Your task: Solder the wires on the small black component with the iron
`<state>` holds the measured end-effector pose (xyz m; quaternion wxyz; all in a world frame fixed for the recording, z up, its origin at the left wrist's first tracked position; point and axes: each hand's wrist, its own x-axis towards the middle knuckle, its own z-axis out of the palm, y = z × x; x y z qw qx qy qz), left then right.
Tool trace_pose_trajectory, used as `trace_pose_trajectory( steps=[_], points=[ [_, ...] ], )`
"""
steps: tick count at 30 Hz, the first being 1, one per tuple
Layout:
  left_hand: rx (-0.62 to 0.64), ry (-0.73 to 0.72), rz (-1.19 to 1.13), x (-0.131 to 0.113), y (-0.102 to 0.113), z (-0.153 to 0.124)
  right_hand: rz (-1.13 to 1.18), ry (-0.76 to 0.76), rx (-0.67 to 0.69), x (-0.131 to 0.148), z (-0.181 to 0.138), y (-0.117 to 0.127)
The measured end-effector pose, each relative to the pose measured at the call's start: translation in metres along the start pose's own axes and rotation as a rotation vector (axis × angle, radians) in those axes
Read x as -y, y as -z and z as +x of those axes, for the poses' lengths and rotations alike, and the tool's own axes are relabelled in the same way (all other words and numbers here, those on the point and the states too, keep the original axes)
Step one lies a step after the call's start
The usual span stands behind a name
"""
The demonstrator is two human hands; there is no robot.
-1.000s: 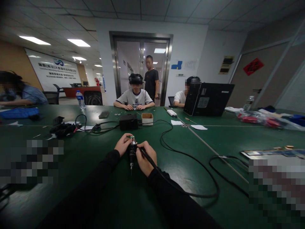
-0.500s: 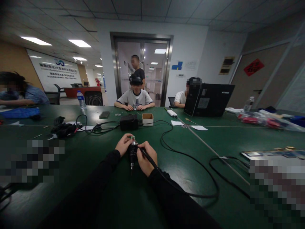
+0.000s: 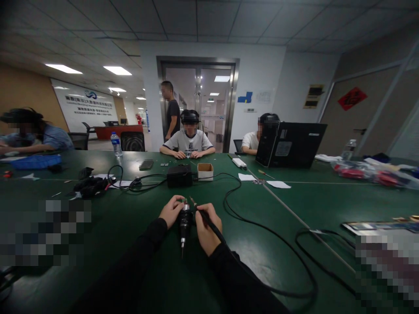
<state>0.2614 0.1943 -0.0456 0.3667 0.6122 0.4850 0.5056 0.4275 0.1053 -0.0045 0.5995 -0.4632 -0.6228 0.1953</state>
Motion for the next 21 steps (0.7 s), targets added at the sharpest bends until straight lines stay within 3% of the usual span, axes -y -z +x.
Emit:
trace_pose_trajectory(
  steps=[9,21],
  points=[
    [-0.043,0.04,0.112,-0.006,0.002,-0.002,0.091,-0.048,-0.039,-0.005,0.006,0.001],
    [0.121,-0.044,0.244,-0.02,0.011,-0.006,0.159,-0.113,-0.043,-0.013,0.005,-0.004]
  ],
)
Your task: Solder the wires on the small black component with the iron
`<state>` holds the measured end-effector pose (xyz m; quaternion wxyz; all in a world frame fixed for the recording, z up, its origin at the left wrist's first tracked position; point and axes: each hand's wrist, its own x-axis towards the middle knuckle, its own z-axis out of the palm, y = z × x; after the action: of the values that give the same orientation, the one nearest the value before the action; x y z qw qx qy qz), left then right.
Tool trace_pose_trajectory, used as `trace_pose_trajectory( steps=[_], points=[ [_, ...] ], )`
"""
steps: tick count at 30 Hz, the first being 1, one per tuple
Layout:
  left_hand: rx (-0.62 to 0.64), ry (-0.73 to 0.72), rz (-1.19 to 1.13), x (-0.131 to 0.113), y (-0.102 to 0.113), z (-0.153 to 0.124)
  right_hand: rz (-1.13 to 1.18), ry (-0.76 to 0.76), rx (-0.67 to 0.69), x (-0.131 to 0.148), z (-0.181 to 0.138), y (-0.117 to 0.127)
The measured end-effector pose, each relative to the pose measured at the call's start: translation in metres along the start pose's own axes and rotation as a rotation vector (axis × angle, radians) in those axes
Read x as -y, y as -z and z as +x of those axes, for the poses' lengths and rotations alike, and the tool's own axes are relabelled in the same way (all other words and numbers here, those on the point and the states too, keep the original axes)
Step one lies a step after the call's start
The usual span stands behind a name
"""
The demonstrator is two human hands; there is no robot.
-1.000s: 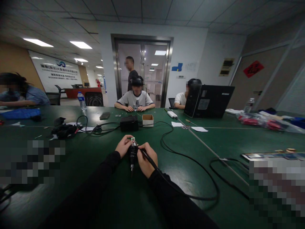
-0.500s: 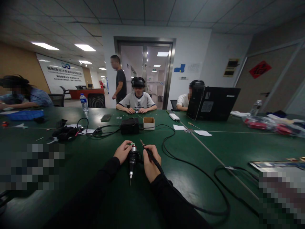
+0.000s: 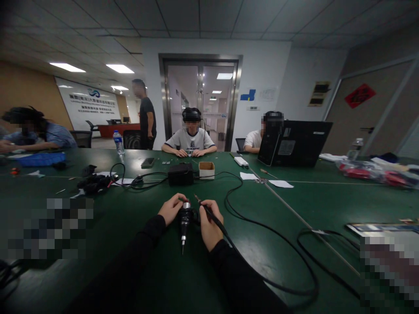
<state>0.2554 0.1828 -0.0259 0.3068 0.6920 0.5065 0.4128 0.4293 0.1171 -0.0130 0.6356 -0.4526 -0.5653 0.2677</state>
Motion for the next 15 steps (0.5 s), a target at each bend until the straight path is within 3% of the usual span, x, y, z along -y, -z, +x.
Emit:
trace_pose_trajectory(
  steps=[15],
  points=[
    [0.023,-0.057,0.225,0.0016,0.0078,0.0001,-0.019,-0.015,-0.001,-0.0022,0.0003,0.0023]
  ],
)
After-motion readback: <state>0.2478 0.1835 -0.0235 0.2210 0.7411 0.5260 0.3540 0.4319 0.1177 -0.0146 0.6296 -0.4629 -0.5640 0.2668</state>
